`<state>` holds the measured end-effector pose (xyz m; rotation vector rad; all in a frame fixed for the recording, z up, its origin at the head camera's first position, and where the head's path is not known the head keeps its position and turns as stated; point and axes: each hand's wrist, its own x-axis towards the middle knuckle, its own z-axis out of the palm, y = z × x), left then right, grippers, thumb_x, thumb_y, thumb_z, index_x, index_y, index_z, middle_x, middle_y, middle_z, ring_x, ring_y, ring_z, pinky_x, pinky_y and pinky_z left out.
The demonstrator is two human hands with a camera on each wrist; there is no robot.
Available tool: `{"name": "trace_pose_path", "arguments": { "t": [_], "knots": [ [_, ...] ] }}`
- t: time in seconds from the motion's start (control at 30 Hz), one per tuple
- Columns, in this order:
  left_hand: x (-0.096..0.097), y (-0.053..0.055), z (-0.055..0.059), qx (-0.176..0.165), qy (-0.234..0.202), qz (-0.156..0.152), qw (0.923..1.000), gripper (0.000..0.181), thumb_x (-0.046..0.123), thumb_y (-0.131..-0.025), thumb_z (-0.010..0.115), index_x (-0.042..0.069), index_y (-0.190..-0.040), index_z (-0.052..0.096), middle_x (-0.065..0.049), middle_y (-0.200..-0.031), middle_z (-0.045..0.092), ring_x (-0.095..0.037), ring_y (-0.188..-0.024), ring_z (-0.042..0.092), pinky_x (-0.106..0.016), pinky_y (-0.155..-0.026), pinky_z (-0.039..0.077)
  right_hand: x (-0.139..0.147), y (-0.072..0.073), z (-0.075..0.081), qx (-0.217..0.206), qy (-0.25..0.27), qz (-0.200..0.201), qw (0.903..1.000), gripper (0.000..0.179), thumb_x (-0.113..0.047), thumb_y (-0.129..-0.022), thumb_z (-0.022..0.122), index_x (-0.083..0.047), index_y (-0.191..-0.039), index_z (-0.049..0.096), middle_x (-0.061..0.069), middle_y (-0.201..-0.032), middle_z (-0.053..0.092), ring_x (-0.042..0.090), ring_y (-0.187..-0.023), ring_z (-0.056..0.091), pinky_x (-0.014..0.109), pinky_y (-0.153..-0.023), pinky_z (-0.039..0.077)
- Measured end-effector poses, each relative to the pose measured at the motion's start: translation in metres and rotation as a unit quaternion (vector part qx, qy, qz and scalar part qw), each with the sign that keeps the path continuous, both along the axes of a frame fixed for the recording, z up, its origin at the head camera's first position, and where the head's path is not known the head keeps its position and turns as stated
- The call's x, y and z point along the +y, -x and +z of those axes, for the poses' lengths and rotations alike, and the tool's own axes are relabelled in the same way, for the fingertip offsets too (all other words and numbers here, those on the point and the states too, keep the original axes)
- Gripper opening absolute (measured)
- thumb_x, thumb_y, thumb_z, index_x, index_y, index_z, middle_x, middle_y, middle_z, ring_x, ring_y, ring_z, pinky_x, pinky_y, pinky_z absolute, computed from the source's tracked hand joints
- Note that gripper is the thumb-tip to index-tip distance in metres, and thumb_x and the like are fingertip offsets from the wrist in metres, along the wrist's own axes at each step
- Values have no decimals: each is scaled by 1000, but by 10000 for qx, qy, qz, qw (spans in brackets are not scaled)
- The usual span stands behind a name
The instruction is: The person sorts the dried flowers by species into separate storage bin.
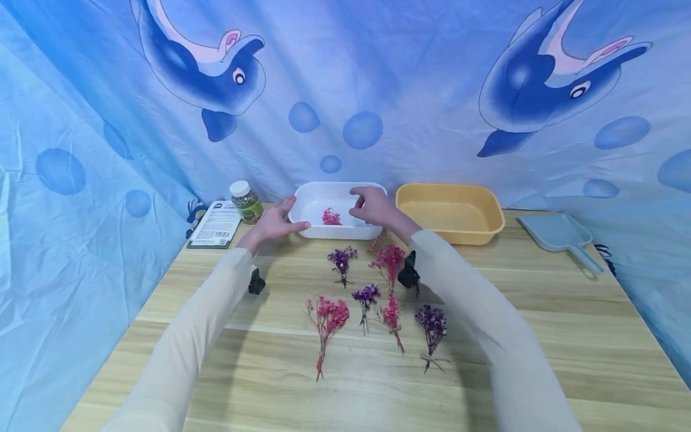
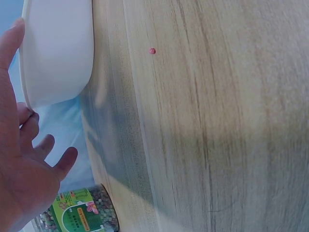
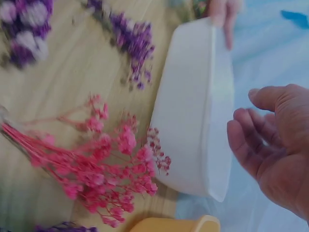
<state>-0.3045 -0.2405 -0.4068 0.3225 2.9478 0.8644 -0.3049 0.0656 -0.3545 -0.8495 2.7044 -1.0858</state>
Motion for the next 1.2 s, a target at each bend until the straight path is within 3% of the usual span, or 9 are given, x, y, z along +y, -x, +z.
{"name": "trace_pose_path", "arguments": {
  "t": [0.13, 0.3, 0.43, 0.63, 0.9, 1.07, 1.2],
  "knots": [
    [0, 1, 1, -23, 25, -10, 10000, 112, 65, -80, 73, 6, -159, 19, -12, -166, 14, -38, -149, 13, -58, -118, 13, 14, -22, 6, -209, 479, -360, 9980, 56, -11, -94, 68, 9, -142, 47, 22, -100, 68, 38, -74, 68, 46, -68, 60],
    [-1, 2, 1, -19, 53, -44, 10000, 110, 64, -81, 72, 5, -158, 20, -13, -166, 14, -38, -149, 13, -57, -119, 13, 34, -51, 6, -430, 744, -795, 9931, 60, -13, -94, 70, 9, -144, 44, 22, -104, 67, 38, -85, 67, 39, -71, 59],
    [-1, 2, 0, 7, 56, -48, 10000, 110, 64, -81, 72, 5, -158, 20, -13, -165, 15, -38, -149, 13, -56, -119, 13, 50, -72, -2, -656, 819, -1090, 9885, 65, -14, -92, 72, 10, -145, 42, 22, -107, 66, 33, -91, 65, 40, -73, 59],
    [-1, 2, -3, 24, 73, -85, 9999, 111, 66, -81, 71, 5, -158, 20, -13, -165, 14, -39, -149, 13, -57, -119, 13, 68, -98, -21, -904, 821, -1400, 9826, 68, -16, -92, 72, 11, -145, 39, 22, -107, 66, 32, -79, 69, 34, -66, 59],
    [0, 2, -2, 51, 112, -61, 9999, 108, 63, -83, 72, 4, -158, 21, -13, -165, 16, -38, -149, 13, -55, -119, 12, 75, -121, -42, -704, 1115, -1484, 9801, 66, -2, -88, 73, 11, -144, 40, 26, -101, 67, 33, -67, 70, 36, -59, 61],
    [0, 0, -2, 47, 152, -57, 9999, 108, 63, -83, 71, 4, -158, 21, -13, -165, 16, -38, -149, 13, -55, -120, 12, 73, -129, -51, -541, 923, -1432, 9839, 72, -1, -85, 76, 11, -145, 38, 28, -105, 65, 27, -70, 70, 34, -61, 61],
    [0, 0, -1, 33, 190, -88, 9998, 108, 63, -83, 71, 3, -158, 20, -13, -165, 14, -39, -149, 12, -56, -119, 11, 71, -131, -57, -109, 644, -1457, 9872, 75, -4, -80, 82, 12, -142, 43, 26, -101, 68, 26, -77, 69, 36, -67, 61]
  ]
}}
